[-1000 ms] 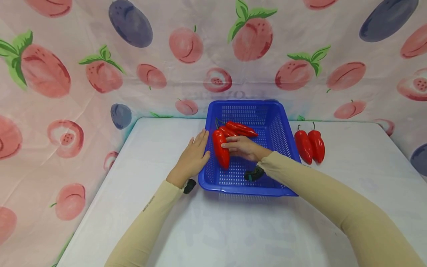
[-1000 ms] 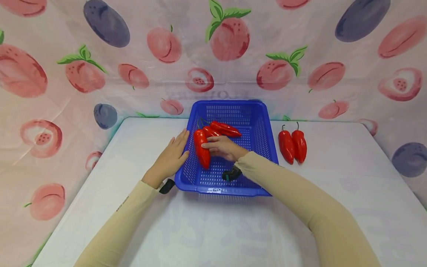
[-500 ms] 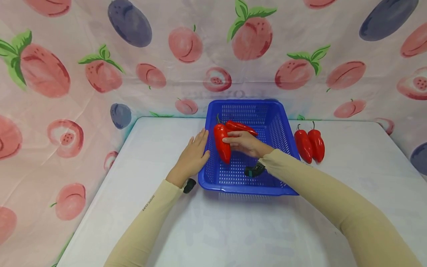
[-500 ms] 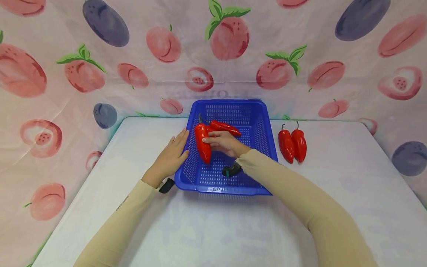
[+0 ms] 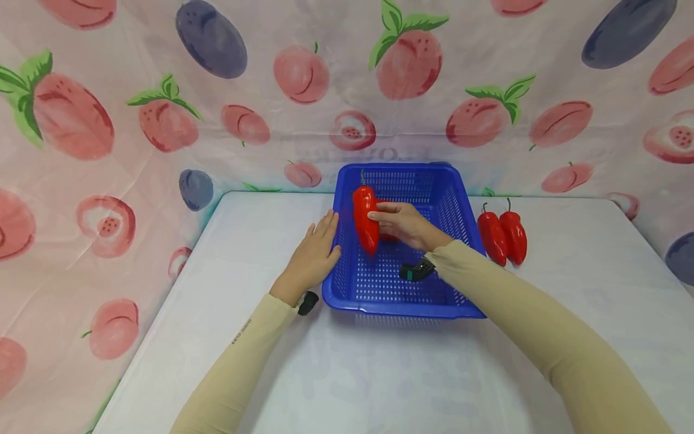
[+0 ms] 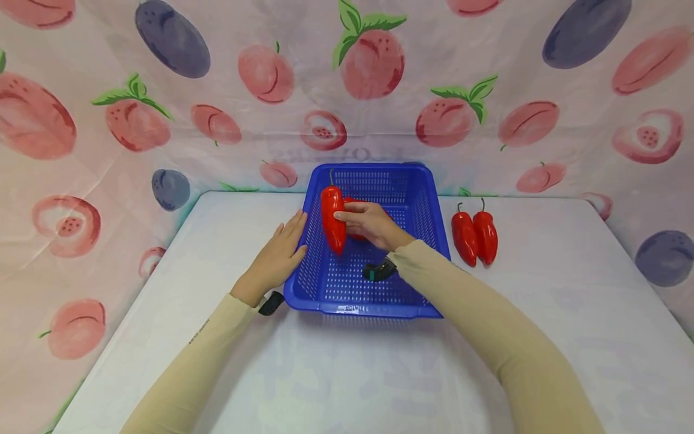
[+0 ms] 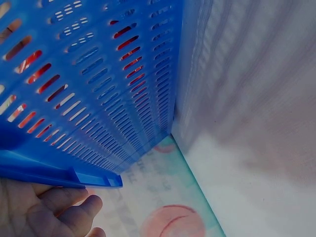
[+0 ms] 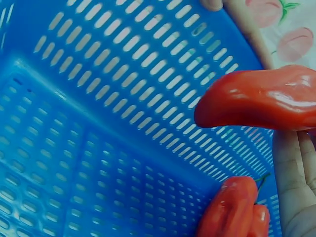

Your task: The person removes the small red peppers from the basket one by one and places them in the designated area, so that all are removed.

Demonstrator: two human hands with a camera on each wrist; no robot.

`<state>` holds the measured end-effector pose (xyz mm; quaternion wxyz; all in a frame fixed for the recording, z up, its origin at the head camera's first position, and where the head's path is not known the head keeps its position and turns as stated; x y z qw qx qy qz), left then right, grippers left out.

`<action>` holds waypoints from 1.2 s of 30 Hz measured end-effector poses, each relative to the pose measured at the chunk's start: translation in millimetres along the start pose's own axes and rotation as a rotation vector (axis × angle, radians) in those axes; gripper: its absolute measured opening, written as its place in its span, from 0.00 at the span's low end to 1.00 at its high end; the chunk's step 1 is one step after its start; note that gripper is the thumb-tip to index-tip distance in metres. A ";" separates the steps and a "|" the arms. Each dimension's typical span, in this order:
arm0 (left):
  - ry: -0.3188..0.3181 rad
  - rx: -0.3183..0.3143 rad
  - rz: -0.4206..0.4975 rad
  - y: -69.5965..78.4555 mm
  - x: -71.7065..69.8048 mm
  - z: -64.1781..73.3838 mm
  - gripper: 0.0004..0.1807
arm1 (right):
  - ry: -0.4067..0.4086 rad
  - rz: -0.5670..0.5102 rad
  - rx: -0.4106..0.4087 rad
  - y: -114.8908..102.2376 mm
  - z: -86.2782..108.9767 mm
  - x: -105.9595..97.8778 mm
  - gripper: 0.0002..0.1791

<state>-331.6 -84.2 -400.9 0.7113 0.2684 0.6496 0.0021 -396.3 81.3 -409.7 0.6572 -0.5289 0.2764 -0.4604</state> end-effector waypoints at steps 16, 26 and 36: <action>0.033 0.025 0.014 1.9 -1.8 1.7 0.36 | -0.003 -0.119 -0.088 -20.3 11.4 -6.5 0.30; 0.034 0.025 0.018 0.4 -1.3 1.5 0.35 | -0.039 -0.164 -0.124 -33.8 19.9 -11.5 0.28; 0.035 0.036 0.020 0.3 -0.8 0.6 0.36 | -0.041 -0.178 -0.141 -45.7 36.5 -28.0 0.36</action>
Point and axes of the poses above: each hand's wrist, its own z-axis away from the middle knuckle, its own x-axis out of the palm, y = z × x, the point moved 7 cm from there along -z, towards the middle knuckle, and after that the axes turned 5 degrees about -y, right-handed, at the moved point
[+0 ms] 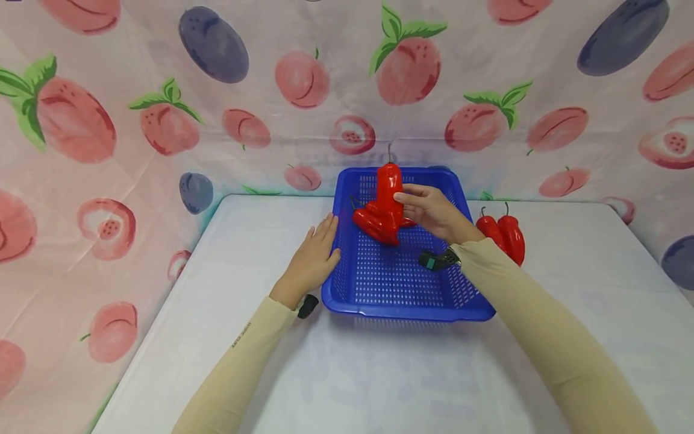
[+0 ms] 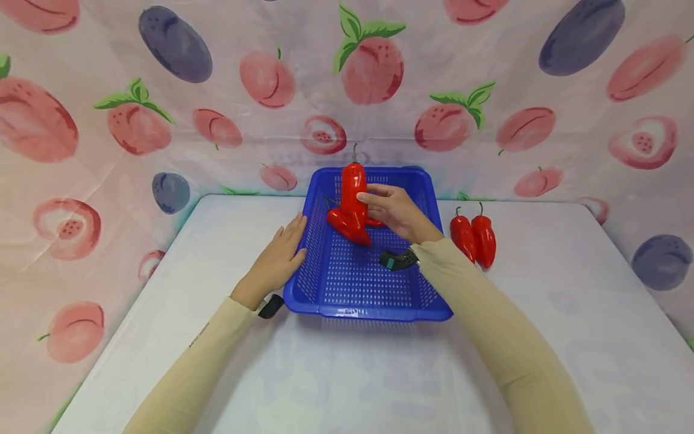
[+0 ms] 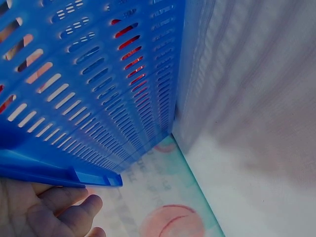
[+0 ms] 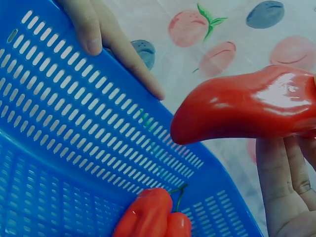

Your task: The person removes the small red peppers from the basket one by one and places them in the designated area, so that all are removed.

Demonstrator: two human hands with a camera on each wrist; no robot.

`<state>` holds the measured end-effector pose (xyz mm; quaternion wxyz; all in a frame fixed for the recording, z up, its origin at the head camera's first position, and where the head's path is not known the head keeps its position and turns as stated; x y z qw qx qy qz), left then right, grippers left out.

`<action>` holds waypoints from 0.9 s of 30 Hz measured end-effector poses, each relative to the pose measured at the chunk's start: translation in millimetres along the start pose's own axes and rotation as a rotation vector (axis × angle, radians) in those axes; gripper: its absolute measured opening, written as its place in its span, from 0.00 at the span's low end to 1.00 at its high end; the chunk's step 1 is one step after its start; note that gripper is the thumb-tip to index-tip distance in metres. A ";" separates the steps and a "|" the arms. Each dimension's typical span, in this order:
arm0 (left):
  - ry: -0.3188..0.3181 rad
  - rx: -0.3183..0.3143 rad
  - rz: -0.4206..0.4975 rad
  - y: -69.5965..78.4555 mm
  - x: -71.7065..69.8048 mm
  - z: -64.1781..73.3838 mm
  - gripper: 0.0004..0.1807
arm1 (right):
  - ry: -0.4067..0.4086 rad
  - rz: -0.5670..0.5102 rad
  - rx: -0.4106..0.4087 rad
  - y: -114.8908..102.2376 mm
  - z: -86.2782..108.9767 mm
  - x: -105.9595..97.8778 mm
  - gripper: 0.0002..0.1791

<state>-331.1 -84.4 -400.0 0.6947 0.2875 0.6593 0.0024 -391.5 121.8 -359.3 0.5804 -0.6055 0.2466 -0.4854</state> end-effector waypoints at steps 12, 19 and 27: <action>0.003 -0.002 -0.006 -1.5 1.4 -0.7 0.36 | -0.027 0.021 -0.054 -19.4 29.5 -10.8 0.20; -0.006 -0.005 -0.007 -0.2 0.8 0.5 0.36 | -0.010 0.097 -0.024 -30.6 53.2 -20.5 0.27; 0.010 0.004 -0.003 0.7 0.4 0.4 0.36 | 0.036 0.247 0.044 -39.2 78.5 -41.4 0.40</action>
Point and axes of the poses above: each hand's wrist, its own z-axis away from the middle knuckle, its own x-axis out of the palm, y = z × x, the point moved 7 cm from there along -z, towards the middle knuckle, and after that the axes turned 5 degrees about -y, right-handed, at the moved point
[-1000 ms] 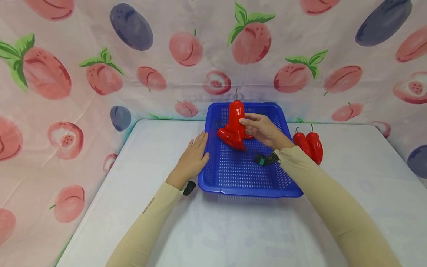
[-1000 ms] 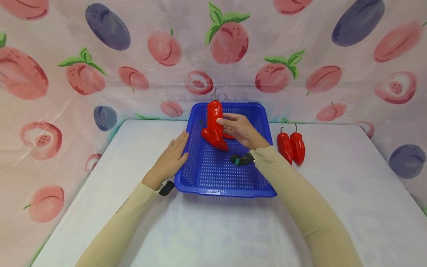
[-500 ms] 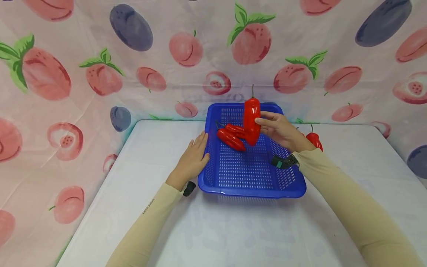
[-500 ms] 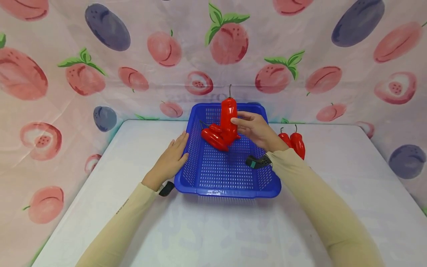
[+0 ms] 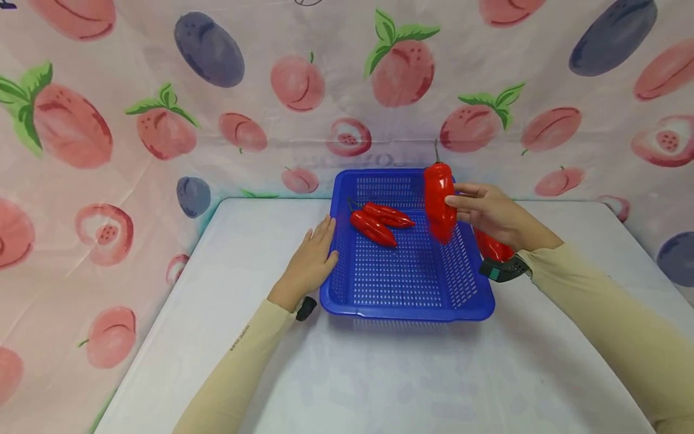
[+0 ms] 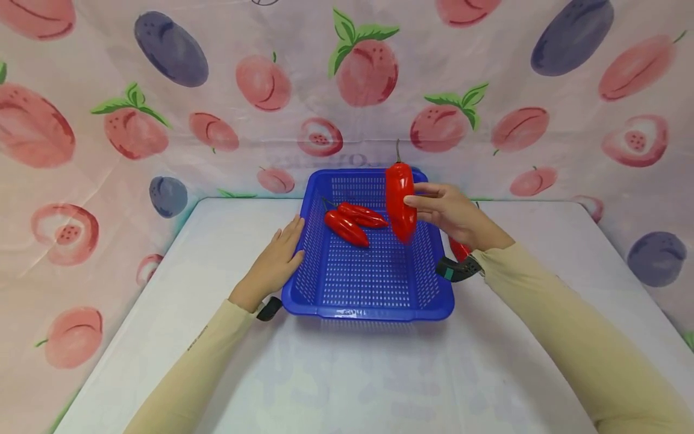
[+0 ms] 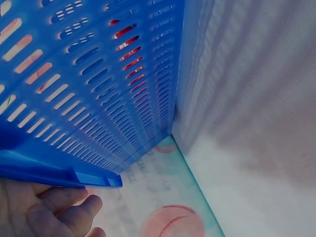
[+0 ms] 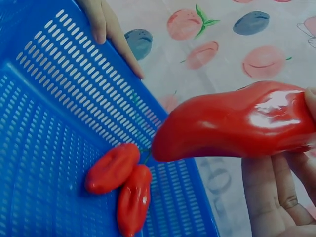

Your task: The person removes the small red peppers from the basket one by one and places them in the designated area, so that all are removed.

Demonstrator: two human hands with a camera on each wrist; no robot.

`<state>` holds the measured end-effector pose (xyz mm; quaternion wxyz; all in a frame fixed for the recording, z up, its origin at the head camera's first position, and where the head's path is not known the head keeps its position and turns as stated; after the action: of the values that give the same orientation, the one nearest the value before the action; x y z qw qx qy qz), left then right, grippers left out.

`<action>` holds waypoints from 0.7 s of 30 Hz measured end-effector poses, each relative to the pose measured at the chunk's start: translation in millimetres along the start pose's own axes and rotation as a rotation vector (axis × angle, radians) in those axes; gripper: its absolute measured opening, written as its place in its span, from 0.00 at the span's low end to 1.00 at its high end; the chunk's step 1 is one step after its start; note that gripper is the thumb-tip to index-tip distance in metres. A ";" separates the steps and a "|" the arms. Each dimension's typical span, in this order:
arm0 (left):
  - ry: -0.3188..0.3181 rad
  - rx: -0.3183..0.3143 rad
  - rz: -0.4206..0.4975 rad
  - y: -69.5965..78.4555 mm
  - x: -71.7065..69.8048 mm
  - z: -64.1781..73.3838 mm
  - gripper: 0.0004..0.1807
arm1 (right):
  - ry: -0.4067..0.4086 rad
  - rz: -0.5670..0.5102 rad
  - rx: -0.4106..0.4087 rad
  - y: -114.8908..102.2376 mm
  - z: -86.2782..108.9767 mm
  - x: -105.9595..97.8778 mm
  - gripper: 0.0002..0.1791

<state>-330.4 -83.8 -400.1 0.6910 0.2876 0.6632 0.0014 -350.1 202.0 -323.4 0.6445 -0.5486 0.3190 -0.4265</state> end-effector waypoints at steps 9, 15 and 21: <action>-0.005 -0.002 -0.001 0.5 -0.4 1.1 0.35 | 0.055 0.177 0.052 3.3 20.9 -28.9 0.24; 0.001 0.003 0.006 1.6 -1.9 2.2 0.35 | 0.068 0.211 0.084 5.2 31.8 -47.9 0.24; 0.005 0.001 0.003 2.5 -2.4 2.2 0.35 | 0.100 0.190 0.093 5.8 41.0 -63.7 0.21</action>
<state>-327.8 -83.4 -397.0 0.6893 0.2887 0.6645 0.0028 -340.4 277.3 -324.7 0.6900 -0.4634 0.3815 -0.4045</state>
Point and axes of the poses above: each hand's wrist, its own z-axis away from the middle knuckle, its own x-axis out of the palm, y = z × x, the point moved 7 cm from there along -z, towards the middle knuckle, and after that the axes turned 5 degrees about -y, right-handed, at the moved point
